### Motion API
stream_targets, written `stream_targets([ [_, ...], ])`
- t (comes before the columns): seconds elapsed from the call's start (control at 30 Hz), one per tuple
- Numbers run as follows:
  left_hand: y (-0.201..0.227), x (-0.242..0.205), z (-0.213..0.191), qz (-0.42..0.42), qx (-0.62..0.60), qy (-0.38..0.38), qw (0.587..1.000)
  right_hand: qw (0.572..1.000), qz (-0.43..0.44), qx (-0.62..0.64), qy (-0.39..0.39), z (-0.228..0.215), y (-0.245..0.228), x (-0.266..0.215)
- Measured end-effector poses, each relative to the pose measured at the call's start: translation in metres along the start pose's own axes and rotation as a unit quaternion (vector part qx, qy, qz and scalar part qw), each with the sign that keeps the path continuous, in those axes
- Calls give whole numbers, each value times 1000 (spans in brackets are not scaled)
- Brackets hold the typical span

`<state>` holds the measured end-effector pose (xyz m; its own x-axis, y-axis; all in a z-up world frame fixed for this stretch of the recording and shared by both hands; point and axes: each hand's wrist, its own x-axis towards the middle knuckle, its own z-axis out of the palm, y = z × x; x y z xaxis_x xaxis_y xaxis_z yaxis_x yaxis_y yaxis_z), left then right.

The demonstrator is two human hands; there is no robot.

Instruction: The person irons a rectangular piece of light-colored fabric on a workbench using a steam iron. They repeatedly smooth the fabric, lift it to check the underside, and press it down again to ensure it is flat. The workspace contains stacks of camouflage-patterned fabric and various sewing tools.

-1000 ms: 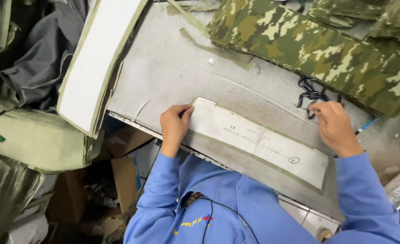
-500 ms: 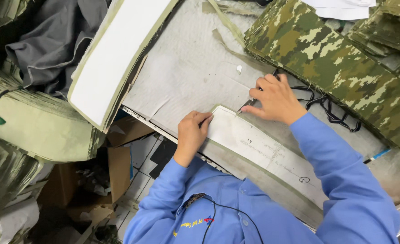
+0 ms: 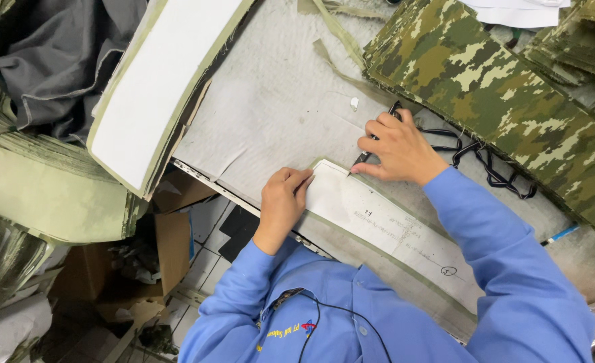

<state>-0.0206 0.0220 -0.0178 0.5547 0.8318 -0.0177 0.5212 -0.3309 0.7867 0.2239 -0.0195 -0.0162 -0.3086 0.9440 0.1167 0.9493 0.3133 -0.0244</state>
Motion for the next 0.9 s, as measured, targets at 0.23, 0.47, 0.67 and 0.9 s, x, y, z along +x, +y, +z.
stream_targets([
  [0.23, -2, -2, 5, 9, 6, -1, 1000, 1000, 25, 9, 7, 1, 8, -18],
  [0.47, 38, -17, 20, 103, 157, 25, 982, 983, 151, -1, -104, -32, 3, -129],
  [0.67, 83, -35, 88, 226, 170, -81, 956, 963, 231, -87, -110, -46, 14, -254],
  [0.9, 109, -64, 227, 369, 128, -197, 899, 968, 221, -87, -78, -42, 18, -308],
])
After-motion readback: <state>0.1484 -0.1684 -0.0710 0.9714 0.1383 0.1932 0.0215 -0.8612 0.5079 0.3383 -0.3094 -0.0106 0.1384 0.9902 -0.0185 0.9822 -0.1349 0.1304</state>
